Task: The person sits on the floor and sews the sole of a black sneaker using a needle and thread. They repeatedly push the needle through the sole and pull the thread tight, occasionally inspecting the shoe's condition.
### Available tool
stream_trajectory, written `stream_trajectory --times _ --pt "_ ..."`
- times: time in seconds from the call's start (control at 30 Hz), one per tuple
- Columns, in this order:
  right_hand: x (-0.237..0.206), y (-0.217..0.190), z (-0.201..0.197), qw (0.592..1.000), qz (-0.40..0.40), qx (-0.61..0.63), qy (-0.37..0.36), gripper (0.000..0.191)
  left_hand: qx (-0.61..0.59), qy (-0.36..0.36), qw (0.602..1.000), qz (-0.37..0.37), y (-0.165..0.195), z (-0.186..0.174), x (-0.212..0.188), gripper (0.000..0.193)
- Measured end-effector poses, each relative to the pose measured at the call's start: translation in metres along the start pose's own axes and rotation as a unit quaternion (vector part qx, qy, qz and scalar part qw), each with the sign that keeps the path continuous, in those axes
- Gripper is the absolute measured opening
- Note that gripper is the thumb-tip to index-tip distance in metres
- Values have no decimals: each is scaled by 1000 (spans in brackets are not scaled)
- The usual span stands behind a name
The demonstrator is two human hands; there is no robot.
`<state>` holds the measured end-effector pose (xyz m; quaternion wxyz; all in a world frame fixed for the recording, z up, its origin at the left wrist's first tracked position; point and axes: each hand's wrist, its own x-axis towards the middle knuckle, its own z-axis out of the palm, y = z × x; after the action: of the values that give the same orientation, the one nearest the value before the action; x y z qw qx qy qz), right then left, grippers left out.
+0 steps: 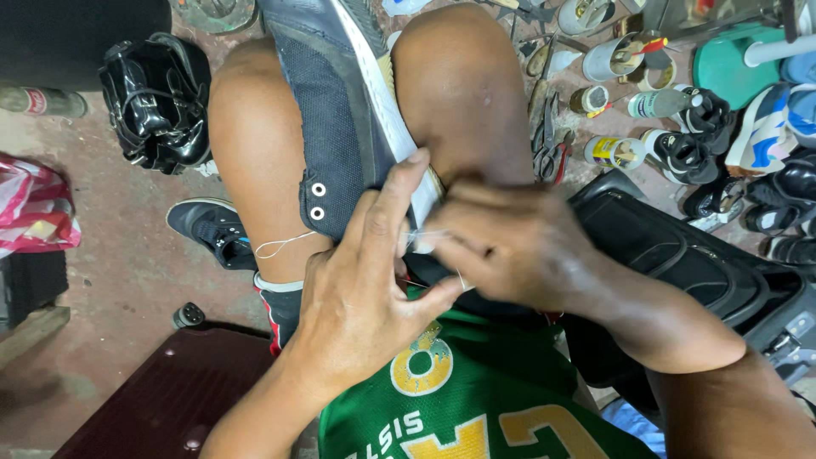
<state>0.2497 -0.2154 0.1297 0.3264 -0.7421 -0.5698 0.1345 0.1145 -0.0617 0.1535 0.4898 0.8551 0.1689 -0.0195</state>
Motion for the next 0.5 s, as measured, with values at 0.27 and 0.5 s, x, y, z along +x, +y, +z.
stream_trajectory --times 0.27,0.5 --pt "-11 68 -63 936 168 -302 59 24 -2 34 997 75 -5 -5 -4 109" --pt "-49 34 -25 968 241 -68 -8 22 -10 29 998 54 -2 -7 3 105"
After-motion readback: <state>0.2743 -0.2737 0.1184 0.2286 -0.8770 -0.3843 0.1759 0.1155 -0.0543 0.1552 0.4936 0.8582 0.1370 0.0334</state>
